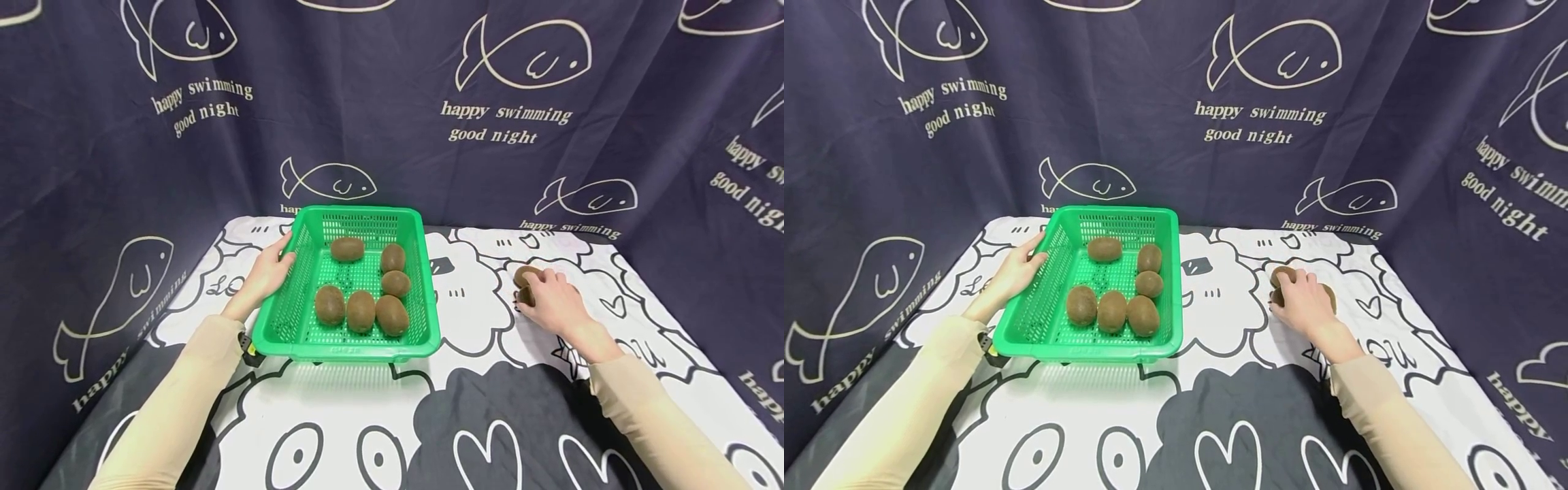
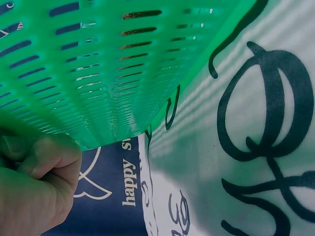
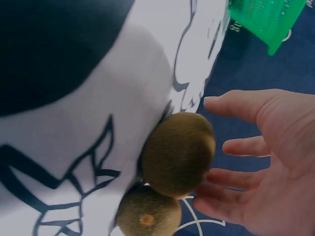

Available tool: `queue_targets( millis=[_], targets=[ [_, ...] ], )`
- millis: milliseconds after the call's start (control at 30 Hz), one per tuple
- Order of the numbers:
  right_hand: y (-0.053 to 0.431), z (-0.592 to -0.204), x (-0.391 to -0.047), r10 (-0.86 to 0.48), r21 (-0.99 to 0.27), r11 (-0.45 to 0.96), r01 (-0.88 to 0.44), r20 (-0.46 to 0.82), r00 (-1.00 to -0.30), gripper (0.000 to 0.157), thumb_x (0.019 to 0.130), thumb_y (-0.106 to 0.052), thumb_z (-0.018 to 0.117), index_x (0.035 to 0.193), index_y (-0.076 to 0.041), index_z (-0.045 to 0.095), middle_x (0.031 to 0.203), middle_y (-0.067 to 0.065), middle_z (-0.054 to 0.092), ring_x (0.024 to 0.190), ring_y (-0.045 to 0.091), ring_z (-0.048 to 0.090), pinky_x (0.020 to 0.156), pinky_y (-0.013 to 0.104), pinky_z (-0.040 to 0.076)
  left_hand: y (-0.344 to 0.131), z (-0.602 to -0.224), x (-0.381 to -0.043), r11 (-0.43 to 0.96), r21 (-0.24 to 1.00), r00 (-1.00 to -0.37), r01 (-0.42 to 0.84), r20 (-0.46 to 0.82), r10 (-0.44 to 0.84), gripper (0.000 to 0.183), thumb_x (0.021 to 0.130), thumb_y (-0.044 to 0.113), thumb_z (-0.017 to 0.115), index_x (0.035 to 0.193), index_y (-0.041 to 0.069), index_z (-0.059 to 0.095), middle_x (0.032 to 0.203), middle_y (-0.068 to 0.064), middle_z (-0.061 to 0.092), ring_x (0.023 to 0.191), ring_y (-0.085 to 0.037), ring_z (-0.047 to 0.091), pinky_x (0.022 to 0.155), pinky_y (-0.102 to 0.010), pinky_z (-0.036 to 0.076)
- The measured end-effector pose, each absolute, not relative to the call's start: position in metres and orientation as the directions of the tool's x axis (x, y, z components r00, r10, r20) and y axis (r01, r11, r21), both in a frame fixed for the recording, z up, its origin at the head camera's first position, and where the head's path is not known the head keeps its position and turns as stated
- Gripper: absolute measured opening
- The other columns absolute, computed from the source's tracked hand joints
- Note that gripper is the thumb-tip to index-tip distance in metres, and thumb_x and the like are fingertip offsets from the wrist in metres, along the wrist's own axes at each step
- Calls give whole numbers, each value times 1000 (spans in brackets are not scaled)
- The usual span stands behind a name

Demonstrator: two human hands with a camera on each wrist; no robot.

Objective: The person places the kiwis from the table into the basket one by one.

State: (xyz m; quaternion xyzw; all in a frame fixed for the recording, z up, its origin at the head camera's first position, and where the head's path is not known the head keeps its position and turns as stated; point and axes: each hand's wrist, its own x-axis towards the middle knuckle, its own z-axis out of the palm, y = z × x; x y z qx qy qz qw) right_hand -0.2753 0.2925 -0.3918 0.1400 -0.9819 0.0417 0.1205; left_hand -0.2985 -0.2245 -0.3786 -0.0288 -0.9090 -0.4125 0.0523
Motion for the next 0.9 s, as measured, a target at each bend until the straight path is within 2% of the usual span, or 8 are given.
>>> queue_targets(
  millis=[200,400,633,767,900],
  targets=[
    [299,-399,-277,-266,-56,957,-284,212,-940,53,79,-19,72,122,4,53,115,37,49,100,56,51,76,65,46,-224,-379,-298,656,748,-992,101,123,13,58,100,17,39,154,9,21,156,-23,27,137,-41,38,113,-54,30],
    [299,-401,-279,-276,-51,955,-294,222,-935,49,80,-18,71,120,4,54,113,37,49,98,55,53,73,65,48,-224,-380,-298,648,757,-994,88,110,7,58,100,18,39,154,12,20,156,-23,27,131,-41,44,110,-54,34],
    [297,-395,-278,-289,-40,953,-302,194,-938,40,81,-21,71,113,1,62,111,33,55,94,53,54,68,65,49,-224,-378,-298,651,753,-994,92,112,10,58,100,18,39,154,11,20,156,-23,27,128,-41,46,109,-54,35],
    [298,-385,-277,-348,-43,933,-356,130,-928,55,70,-19,77,118,3,61,109,31,60,91,51,54,72,63,49,-224,-378,-298,653,752,-993,96,118,10,58,100,18,39,154,11,21,155,-23,28,125,-41,47,107,-54,37],
    [300,-379,-274,-426,-34,903,-428,59,-903,68,60,-6,78,125,1,55,106,32,58,86,48,56,73,59,49,-224,-378,-297,654,751,-993,93,117,7,57,100,18,39,154,11,21,156,-23,28,123,-41,49,106,-54,38]
  ],
)
